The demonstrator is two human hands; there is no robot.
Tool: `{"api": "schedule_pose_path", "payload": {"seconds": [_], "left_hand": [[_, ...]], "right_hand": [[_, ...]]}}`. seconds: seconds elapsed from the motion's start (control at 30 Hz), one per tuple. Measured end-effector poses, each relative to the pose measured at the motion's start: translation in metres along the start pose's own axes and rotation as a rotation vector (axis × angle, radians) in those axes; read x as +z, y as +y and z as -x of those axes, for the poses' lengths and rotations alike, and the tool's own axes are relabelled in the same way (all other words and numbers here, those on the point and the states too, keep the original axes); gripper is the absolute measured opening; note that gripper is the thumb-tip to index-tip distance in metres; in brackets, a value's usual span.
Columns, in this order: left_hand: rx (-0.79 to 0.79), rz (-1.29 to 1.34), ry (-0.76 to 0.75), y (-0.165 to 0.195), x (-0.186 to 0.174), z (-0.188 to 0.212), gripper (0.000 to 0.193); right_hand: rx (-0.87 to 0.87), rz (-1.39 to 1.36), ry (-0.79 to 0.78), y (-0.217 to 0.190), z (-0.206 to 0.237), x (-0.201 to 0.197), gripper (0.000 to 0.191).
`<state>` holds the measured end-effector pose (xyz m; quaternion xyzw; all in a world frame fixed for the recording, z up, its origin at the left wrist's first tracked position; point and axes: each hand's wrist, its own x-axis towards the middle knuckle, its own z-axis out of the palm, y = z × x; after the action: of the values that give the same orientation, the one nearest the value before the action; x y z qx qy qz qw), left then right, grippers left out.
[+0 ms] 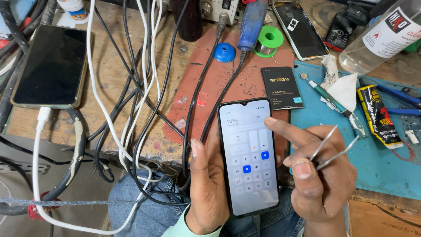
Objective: The person removes the old battery from a smartphone and installs a new one. They then use a SIM ejector tool to open the SIM tray and test the phone's functionality by navigating the interface.
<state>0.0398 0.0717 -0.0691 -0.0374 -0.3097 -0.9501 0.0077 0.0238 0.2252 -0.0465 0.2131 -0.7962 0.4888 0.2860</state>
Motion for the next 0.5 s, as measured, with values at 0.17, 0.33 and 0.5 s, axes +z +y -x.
{"api": "schedule_pose_path", "payload": {"seconds": [0.17,0.33,0.5], "left_hand": [[-0.016,0.025,0.000,-0.003,-0.004,0.002,0.084],[0.021,0.001,0.029,-0.005,-0.005,-0.001,0.082],[0.025,-0.005,0.052,-0.005,-0.004,-0.002,0.081]], "right_hand": [[-0.023,0.040,-0.043,0.001,0.014,-0.004,0.034],[-0.001,-0.015,-0.072,0.003,0.020,-0.004,0.033],[-0.045,0.027,-0.082,0.004,0.021,-0.004,0.038]]}}
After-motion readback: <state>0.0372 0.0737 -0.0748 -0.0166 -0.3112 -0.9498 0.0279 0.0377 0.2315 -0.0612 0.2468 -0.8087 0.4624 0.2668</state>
